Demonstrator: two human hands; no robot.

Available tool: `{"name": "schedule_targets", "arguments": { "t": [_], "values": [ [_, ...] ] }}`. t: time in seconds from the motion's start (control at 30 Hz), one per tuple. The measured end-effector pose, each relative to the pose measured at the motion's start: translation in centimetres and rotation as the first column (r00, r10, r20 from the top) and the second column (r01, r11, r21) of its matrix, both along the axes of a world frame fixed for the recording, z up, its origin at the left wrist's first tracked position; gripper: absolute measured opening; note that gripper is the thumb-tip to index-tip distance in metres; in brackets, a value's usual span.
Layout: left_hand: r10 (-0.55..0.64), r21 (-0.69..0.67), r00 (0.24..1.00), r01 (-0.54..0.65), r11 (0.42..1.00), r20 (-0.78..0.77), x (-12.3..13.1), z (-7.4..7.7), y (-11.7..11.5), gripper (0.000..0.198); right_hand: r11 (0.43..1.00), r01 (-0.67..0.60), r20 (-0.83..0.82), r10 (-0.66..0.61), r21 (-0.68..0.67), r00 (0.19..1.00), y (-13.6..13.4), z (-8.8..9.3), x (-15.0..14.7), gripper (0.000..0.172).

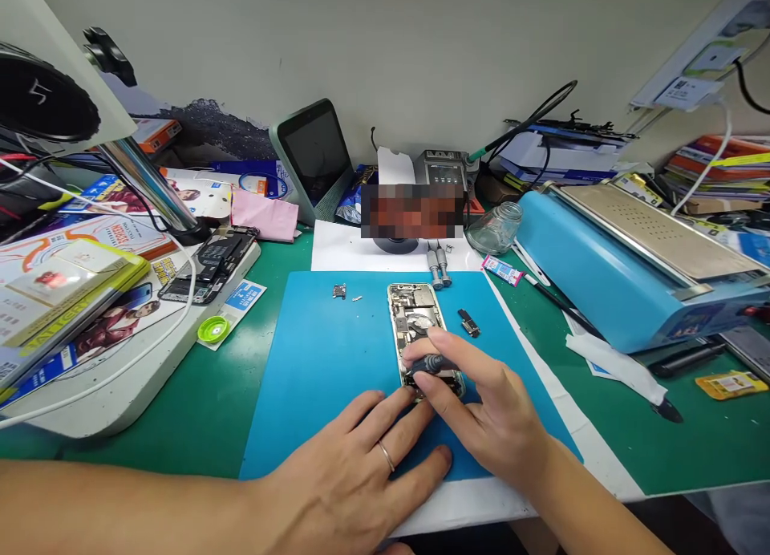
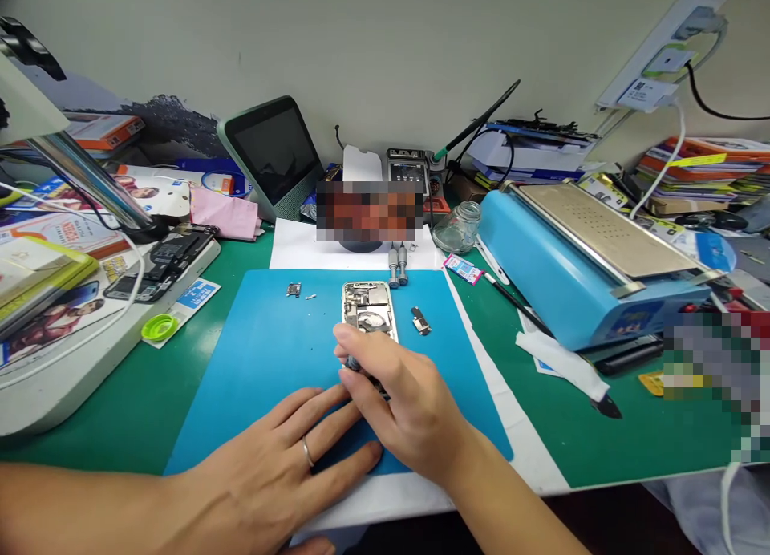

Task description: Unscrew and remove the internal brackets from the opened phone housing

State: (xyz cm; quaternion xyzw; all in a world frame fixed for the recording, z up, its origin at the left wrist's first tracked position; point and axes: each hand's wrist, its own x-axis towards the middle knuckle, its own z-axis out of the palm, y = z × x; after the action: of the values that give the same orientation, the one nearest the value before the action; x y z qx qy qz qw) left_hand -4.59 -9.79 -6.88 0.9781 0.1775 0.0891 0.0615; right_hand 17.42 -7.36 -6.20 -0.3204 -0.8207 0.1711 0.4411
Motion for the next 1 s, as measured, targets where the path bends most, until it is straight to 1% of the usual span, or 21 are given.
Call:
{"name": "schedule_targets", "arguments": {
  "t": [0.13,0.27,0.43,0.53,0.7,0.83,1.0],
  "values": [
    [-0.008,0.086,1.0,0.007,0.996,0.018,0.0,-0.7,-0.1,0.071,0.997,-0.016,0.043,0.013,0.072,0.999,0.5,1.0,-0.3,0.065],
    [0.003,0.14,1.0,-0.007,0.99,0.031,-0.1,-1.3,-0.2,0.073,0.996,0.014,0.048,-0.018,0.091,0.999,0.8,1.3,-0.4,0.064],
    [-0.011,0.101,1.0,0.01,0.995,0.011,0.1,-0.5,0.0,0.068,0.992,0.085,0.038,-0.089,0.098,0.995,0.5,0.8,-0.3,0.069],
    [-0.004,0.06,1.0,0.005,0.998,-0.009,0.1,-0.1,0.1,0.067,0.991,0.083,0.038,-0.087,0.107,0.995,0.3,0.6,-0.3,0.071],
    [-0.008,0.067,0.999,0.006,0.998,0.031,-0.1,-0.4,-0.1,0.068,0.992,0.031,0.027,-0.035,0.121,0.999,0.6,0.6,-0.6,0.065],
    [-0.013,0.064,1.0,0.012,0.998,0.013,-0.1,-0.8,-0.2,0.075,0.992,0.042,-0.014,-0.041,0.122,0.999,0.7,0.6,-0.8,0.064],
    [-0.008,0.053,0.999,0.006,0.999,0.04,-0.1,-0.5,-0.1,0.067,0.994,0.023,-0.012,-0.021,0.106,1.0,0.4,0.6,-0.8,0.066]
  ]
}}
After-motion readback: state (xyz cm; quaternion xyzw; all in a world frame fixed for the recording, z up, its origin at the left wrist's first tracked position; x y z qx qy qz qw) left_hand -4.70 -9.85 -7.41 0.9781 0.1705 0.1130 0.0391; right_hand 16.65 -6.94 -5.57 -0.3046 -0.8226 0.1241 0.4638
